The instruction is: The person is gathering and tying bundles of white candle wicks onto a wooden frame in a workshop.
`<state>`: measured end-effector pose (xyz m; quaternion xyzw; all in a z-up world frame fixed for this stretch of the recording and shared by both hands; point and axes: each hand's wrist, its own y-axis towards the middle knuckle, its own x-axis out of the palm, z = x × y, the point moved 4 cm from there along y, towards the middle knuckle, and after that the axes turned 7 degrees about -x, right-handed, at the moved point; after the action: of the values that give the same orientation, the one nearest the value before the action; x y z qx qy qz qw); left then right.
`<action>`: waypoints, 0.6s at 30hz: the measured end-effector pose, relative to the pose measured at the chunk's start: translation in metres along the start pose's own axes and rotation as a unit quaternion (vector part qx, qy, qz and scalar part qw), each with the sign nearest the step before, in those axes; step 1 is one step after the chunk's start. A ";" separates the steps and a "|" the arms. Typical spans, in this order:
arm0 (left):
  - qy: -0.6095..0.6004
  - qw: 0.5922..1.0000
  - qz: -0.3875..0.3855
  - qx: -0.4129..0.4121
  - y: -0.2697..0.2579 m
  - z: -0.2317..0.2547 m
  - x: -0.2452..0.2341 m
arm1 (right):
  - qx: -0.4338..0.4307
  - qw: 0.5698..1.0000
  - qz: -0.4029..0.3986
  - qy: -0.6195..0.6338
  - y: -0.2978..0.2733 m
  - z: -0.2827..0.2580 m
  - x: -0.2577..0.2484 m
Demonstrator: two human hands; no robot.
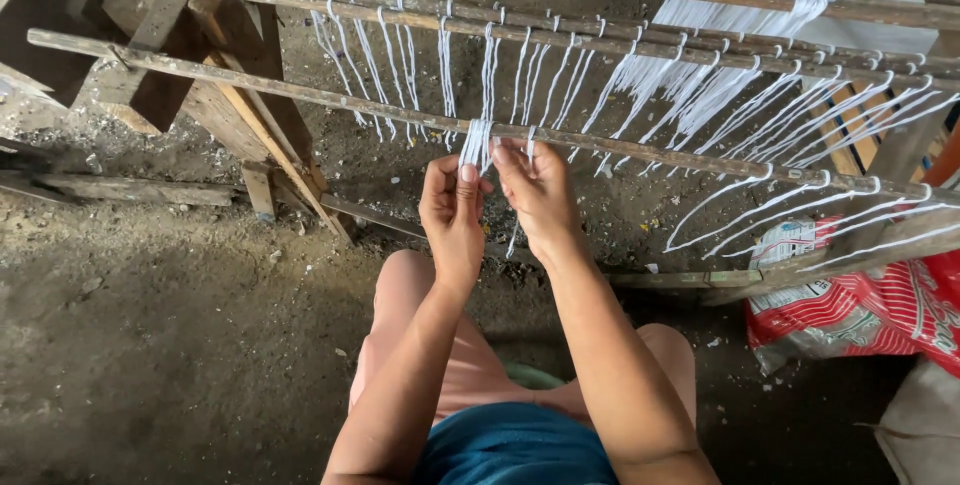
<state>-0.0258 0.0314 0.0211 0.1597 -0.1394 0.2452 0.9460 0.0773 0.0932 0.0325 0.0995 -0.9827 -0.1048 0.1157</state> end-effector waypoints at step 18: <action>0.093 0.995 0.038 0.028 0.003 0.003 -0.019 | 0.131 0.940 -0.101 0.298 -0.020 0.006 -0.010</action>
<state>-0.0436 0.0251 0.0177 0.1572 -0.0502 0.2981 0.9402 0.0885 0.0769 0.0200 0.2393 -0.8929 0.0480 0.3783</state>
